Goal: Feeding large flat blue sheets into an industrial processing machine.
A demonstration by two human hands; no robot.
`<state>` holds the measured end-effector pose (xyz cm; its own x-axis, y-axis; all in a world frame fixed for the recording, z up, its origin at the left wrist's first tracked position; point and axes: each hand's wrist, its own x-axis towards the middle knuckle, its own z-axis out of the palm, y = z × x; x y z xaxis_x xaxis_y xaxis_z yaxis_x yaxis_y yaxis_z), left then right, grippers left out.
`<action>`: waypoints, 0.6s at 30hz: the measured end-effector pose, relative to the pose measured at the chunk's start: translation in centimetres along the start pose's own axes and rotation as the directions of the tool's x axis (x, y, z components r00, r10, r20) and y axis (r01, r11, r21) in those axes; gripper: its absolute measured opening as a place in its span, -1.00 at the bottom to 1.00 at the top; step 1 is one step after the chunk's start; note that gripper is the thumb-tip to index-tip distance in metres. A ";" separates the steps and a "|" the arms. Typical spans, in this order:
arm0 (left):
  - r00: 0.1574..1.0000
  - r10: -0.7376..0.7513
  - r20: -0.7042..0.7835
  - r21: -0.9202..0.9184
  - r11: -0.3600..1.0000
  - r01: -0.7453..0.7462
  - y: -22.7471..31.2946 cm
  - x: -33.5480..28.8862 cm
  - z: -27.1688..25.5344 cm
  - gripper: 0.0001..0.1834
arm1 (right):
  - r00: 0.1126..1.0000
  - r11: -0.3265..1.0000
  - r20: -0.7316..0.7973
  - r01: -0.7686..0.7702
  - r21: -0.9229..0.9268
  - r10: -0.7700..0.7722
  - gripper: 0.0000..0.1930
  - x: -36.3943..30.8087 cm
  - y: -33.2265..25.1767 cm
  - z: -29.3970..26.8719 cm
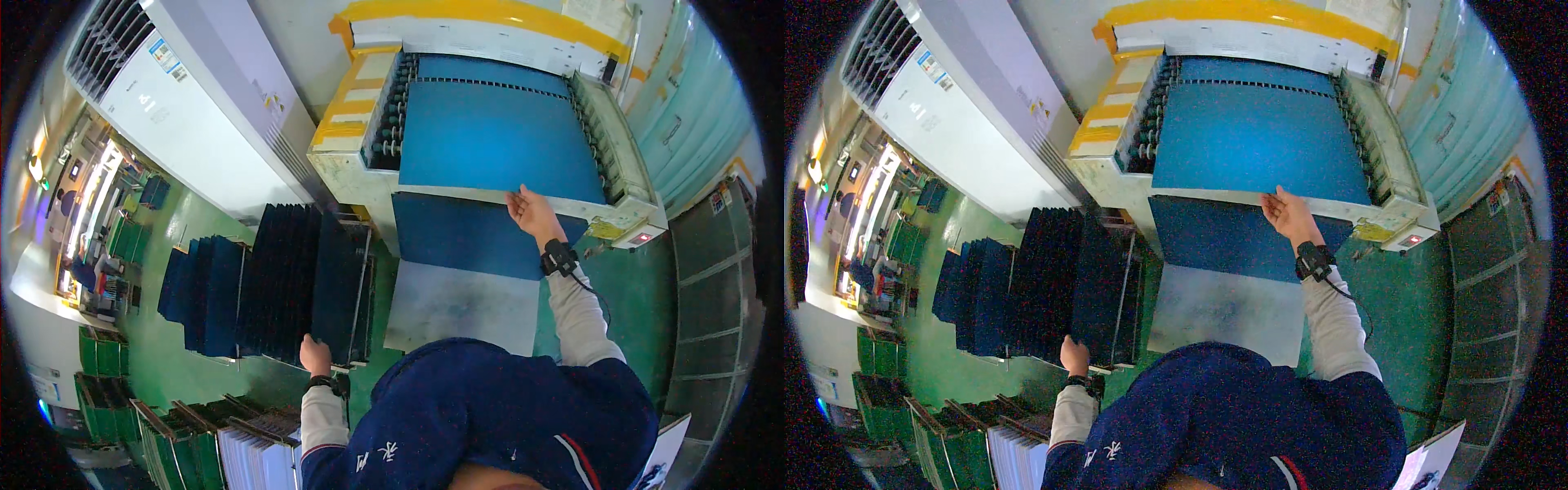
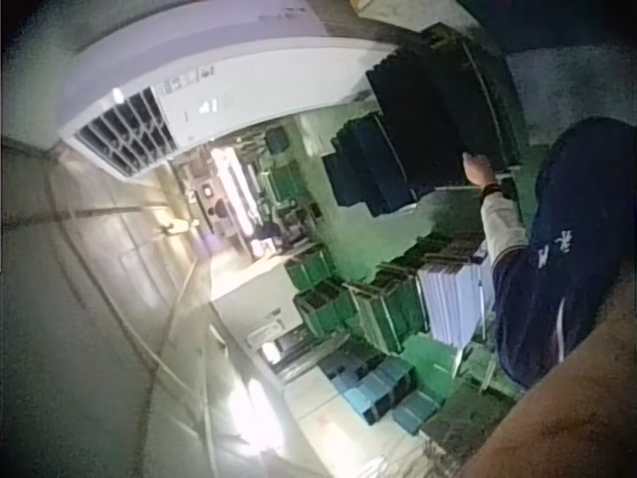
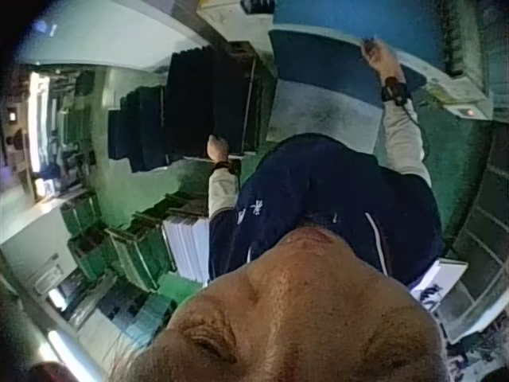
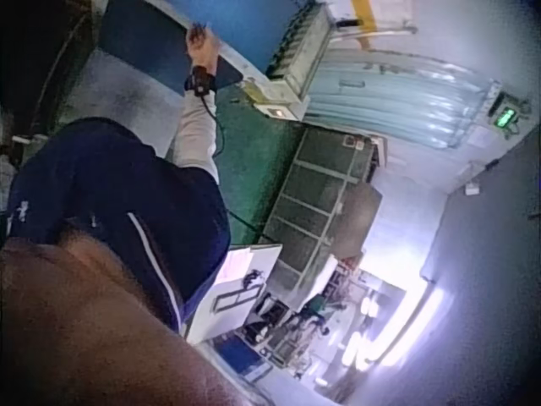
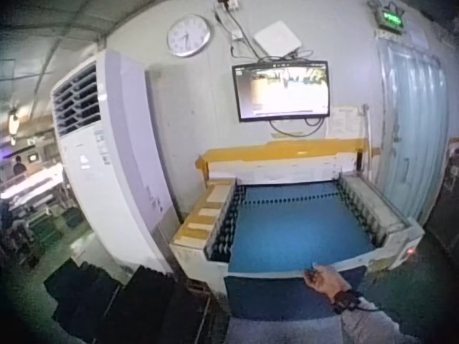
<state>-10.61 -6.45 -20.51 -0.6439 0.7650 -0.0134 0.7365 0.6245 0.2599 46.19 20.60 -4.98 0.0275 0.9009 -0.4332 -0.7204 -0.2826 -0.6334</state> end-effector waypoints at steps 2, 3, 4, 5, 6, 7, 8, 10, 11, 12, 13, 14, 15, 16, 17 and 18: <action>1.000 0.007 0.005 -0.011 1.000 -0.007 0.1 0.2 0.0 -0.68 | 0.999 1.000 0.037 0.007 -0.012 -0.007 -0.76 0.0 -0.1 -0.4; 0.999 0.008 0.032 -0.004 1.000 -0.008 0.0 0.2 0.0 -0.69 | 0.999 0.999 0.042 -0.024 -0.045 0.026 -0.75 0.1 -0.3 -0.6; 0.998 0.009 0.061 0.006 1.000 -0.010 0.4 0.1 -0.4 -0.70 | 0.997 0.996 0.044 -0.056 -0.076 0.059 -0.73 0.2 -0.5 -0.8; 0.996 0.010 0.089 0.016 1.000 -0.011 0.7 0.1 -0.8 -0.71 | 0.995 0.990 0.046 -0.088 -0.108 0.093 -0.71 0.4 -0.7 -0.9; 0.997 0.014 0.073 0.001 1.000 -0.015 0.7 0.4 -0.6 -0.72 | 0.993 0.986 0.062 -0.096 -0.139 0.106 -0.71 0.8 -1.1 -0.9; 0.998 0.015 0.055 -0.009 1.000 -0.015 0.3 0.5 -0.3 -0.73 | 0.989 0.980 0.079 -0.109 -0.168 0.123 -0.71 1.2 -1.3 -0.9; 0.999 0.016 0.047 -0.016 1.000 -0.015 0.3 0.3 -0.4 -0.74 | 0.985 0.972 0.088 -0.126 -0.198 0.145 -0.71 1.4 -1.2 -0.9; 0.999 0.017 0.049 0.007 1.000 -0.017 1.5 0.0 -1.2 -0.74 | 0.990 0.972 0.042 -0.124 -0.200 0.135 -0.72 1.4 -1.0 -0.8; 0.999 0.013 0.044 0.015 1.000 -0.014 1.9 -0.4 -1.9 -0.73 | 0.991 0.971 0.028 -0.121 -0.205 0.129 -0.72 1.6 -0.9 -0.5; 0.999 0.017 0.050 0.020 1.000 -0.018 0.6 0.0 -0.8 -0.70 | 0.987 0.967 0.074 -0.122 -0.221 0.142 -0.71 1.6 -0.8 -0.5; 0.999 0.016 0.051 0.011 1.000 -0.017 0.5 0.0 -0.8 -0.70 | 0.990 0.956 0.062 -0.108 -0.272 0.129 -0.70 1.2 -0.8 -0.3; 0.998 0.016 0.053 0.002 1.000 -0.016 0.6 0.1 -0.7 -0.69 | 0.992 0.942 0.050 -0.094 -0.323 0.116 -0.69 0.8 -0.8 -0.1; 0.998 0.015 0.054 -0.006 1.000 -0.015 0.5 0.0 -0.7 -0.69 | 0.994 0.925 0.040 -0.081 -0.372 0.103 -0.68 0.4 -0.6 0.1; 0.999 0.033 0.031 -0.001 0.999 -0.033 0.7 -0.1 -0.8 -0.69 | 0.999 0.873 0.010 -0.026 -0.487 0.035 -0.68 0.1 -0.2 0.2; 0.999 0.023 0.033 0.025 0.999 -0.024 0.8 -0.2 -0.9 -0.68 | 0.999 0.804 -0.012 0.023 -0.595 -0.037 -0.69 -0.3 0.3 0.2; 0.999 0.014 0.034 0.052 0.999 -0.016 1.0 -0.2 -1.0 -0.68 | 0.994 0.718 -0.026 0.062 -0.693 -0.111 -0.69 -0.7 0.6 0.1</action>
<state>-9.98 -6.15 -19.27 -0.6259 0.7787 -0.0427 0.7564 0.6195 0.2100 45.68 19.83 -5.02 0.1249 0.9179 -0.3766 -0.0350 -0.3753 -0.9263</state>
